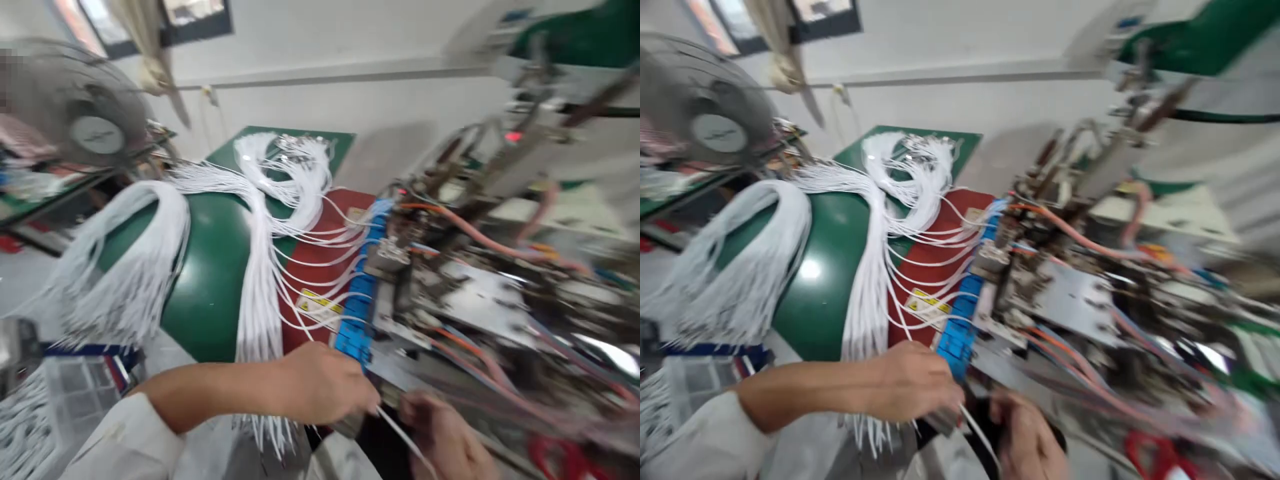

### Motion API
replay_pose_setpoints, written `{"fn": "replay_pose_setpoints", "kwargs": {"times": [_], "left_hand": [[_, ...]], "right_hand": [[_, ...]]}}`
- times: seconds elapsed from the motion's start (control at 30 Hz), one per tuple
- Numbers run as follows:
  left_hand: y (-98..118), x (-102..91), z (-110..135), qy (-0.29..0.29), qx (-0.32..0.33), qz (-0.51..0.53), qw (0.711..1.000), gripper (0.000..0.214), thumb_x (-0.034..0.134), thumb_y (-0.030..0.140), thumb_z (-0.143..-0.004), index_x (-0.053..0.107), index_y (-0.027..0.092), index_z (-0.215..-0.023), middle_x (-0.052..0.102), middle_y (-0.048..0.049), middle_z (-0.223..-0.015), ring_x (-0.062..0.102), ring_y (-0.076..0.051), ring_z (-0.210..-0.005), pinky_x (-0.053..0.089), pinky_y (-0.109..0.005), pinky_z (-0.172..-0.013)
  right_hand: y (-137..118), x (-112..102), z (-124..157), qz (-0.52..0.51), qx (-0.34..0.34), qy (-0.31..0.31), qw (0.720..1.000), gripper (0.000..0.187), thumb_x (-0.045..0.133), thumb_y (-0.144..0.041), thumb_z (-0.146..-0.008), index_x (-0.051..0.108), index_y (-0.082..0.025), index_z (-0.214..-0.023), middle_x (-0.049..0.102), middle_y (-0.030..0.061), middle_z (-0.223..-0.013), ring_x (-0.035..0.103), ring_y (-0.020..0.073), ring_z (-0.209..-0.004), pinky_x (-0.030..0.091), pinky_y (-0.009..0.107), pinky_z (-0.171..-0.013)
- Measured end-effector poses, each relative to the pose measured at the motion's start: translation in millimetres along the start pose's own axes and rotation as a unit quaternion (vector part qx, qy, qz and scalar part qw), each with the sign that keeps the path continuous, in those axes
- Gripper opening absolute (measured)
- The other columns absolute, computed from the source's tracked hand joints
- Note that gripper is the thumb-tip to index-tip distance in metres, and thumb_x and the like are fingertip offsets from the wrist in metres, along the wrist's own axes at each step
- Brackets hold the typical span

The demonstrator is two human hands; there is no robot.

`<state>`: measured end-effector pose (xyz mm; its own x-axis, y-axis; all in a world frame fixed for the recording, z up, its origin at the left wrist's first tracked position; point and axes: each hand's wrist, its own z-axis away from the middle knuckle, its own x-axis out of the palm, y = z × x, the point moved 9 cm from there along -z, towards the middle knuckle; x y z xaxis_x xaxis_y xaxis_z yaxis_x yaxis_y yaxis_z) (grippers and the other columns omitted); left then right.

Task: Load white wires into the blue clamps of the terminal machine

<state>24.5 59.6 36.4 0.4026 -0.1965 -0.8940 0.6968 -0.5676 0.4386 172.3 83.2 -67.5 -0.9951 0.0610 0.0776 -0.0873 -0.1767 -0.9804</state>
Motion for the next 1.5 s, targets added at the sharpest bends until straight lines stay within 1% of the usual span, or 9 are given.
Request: {"fn": "replay_pose_setpoints", "kwargs": {"times": [0.07, 0.17, 0.33, 0.47, 0.63, 0.77, 1.07, 1.2, 1.5], "left_hand": [[-3, 1.6, -5, 0.064, -0.042, 0.019, 0.997, 0.021, 0.043, 0.021, -0.089, 0.063, 0.016, -0.091, 0.067, -0.0039, -0.084, 0.062, -0.014, -0.079, 0.048, -0.024, -0.072], [-20, 6.9, -8, 0.13, -0.116, 0.068, 0.982, 0.021, 0.043, 0.022, -0.089, 0.063, 0.016, -0.094, 0.068, -0.0056, -0.085, 0.063, -0.015, -0.079, 0.051, -0.028, -0.073], [-21, 20.2, -14, 0.116, -0.106, 0.11, 0.981, 0.025, 0.045, 0.021, -0.088, 0.059, 0.017, -0.108, 0.067, -0.0069, -0.095, 0.064, -0.017, -0.085, 0.052, -0.03, -0.077], [-20, 26.8, -16, 0.108, -0.116, 0.16, 0.974, 0.031, 0.046, 0.025, -0.088, 0.052, 0.022, -0.119, 0.067, -0.0035, -0.101, 0.064, -0.015, -0.086, 0.053, -0.027, -0.077], [-12, 20.7, -13, 0.172, -0.064, 0.066, 0.981, 0.021, 0.045, 0.021, -0.088, 0.061, 0.019, -0.101, 0.068, -0.0042, -0.088, 0.064, -0.014, -0.08, 0.052, -0.025, -0.073], [-14, 16.0, -11, 0.2, -0.075, 0.051, 0.976, 0.018, 0.048, 0.021, -0.087, 0.064, 0.019, -0.094, 0.067, -0.0038, -0.079, 0.063, -0.014, -0.073, 0.051, -0.025, -0.069], [-36, 28.4, -24, 0.036, -0.185, 0.322, 0.928, 0.019, 0.052, 0.023, -0.083, 0.067, 0.018, -0.072, 0.065, -0.0004, -0.071, 0.058, -0.013, -0.069, 0.048, -0.023, -0.066], [-47, 24.3, -17, 0.114, -0.224, 0.334, 0.909, 0.014, 0.055, 0.025, -0.081, 0.067, 0.018, -0.076, 0.065, -0.0015, -0.075, 0.059, -0.014, -0.072, 0.048, -0.025, -0.069], [-43, 22.5, -12, 0.197, -0.208, 0.265, 0.921, 0.012, 0.056, 0.021, -0.078, 0.066, 0.018, -0.075, 0.065, -0.0027, -0.073, 0.06, -0.013, -0.069, 0.05, -0.023, -0.062]], "right_hand": [[-11, 8, 4, -0.105, -0.013, 0.004, 0.994, 0.038, 0.06, -0.055, -0.068, 0.065, -0.018, -0.066, 0.061, 0.0029, -0.057, 0.053, 0.0145, -0.048, 0.043, 0.027, -0.044], [-22, 13, 1, -0.135, -0.042, -0.006, 0.99, 0.042, 0.051, -0.057, -0.075, 0.068, -0.018, -0.078, 0.064, 0.0051, -0.063, 0.055, 0.0156, -0.051, 0.045, 0.03, -0.047], [-33, 11, 2, 0.004, -0.068, -0.011, 0.998, 0.011, 0.061, -0.029, -0.075, 0.065, -0.019, -0.075, 0.061, 0.0006, -0.064, 0.055, 0.0125, -0.056, 0.045, 0.025, -0.055], [-45, 21, 2, 0.055, -0.095, -0.039, 0.993, 0.013, 0.056, -0.028, -0.079, 0.061, -0.018, -0.073, 0.06, 0.0007, -0.067, 0.054, 0.0119, -0.059, 0.044, 0.023, -0.056], [-52, 29, 1, 0.111, -0.134, -0.049, 0.984, 0.014, 0.052, -0.026, -0.082, 0.06, -0.018, -0.073, 0.061, 0.0015, -0.069, 0.056, 0.0132, -0.064, 0.044, 0.024, -0.058], [-43, 28, 0, 0.077, -0.095, -0.029, 0.992, 0.016, 0.05, -0.028, -0.083, 0.059, -0.017, -0.075, 0.06, 0.0012, -0.067, 0.054, 0.0126, -0.061, 0.044, 0.023, -0.056], [-47, 34, 1, 0.066, -0.111, -0.056, 0.99, 0.017, 0.05, -0.029, -0.083, 0.059, -0.018, -0.073, 0.056, -0.0002, -0.066, 0.052, 0.0121, -0.061, 0.043, 0.023, -0.058], [-38, 27, 4, 0.03, -0.099, 0.027, 0.994, 0.015, 0.05, -0.026, -0.083, 0.062, -0.019, -0.079, 0.06, 0.0016, -0.072, 0.056, 0.0136, -0.067, 0.045, 0.025, -0.062], [-49, 32, 7, 0.087, -0.16, 0.038, 0.983, 0.006, 0.058, -0.019, -0.076, 0.062, -0.019, -0.071, 0.059, 0.0022, -0.07, 0.057, 0.0144, -0.066, 0.046, 0.026, -0.06]]}}
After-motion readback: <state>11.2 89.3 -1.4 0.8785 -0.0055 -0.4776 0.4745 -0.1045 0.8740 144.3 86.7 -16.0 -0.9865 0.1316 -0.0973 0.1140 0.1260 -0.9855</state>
